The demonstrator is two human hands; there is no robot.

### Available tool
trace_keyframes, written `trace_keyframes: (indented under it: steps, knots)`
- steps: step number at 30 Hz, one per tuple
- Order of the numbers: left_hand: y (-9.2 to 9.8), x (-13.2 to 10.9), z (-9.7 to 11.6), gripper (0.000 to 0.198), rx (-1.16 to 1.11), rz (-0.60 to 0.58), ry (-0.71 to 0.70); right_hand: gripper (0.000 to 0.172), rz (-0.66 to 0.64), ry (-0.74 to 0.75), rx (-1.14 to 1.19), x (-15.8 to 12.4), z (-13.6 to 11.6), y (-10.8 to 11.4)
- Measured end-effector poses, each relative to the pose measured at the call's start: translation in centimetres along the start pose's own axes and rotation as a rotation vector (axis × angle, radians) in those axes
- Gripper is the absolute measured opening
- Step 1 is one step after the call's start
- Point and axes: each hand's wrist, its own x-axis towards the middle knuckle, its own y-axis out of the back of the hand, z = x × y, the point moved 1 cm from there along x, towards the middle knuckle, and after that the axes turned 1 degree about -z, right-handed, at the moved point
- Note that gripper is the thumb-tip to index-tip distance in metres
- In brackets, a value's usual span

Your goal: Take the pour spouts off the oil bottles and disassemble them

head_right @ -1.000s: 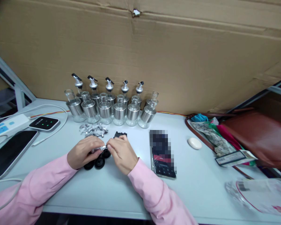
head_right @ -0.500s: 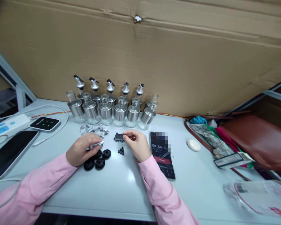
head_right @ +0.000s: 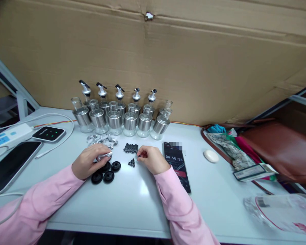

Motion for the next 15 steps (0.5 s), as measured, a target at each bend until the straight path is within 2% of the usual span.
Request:
trace_keyframes:
  steps: [8, 15]
  knots:
    - [-0.02, 0.03, 0.00, 0.009, 0.000, 0.000, 0.013, 0.021, -0.087, -0.002, -0.084, -0.15, 0.37, -0.57]
    - [0.02, 0.19, 0.11, 0.009, 0.008, 0.001, 0.012, 0.020, -0.024, -0.016, -0.172, -0.24, 0.52, -0.76]
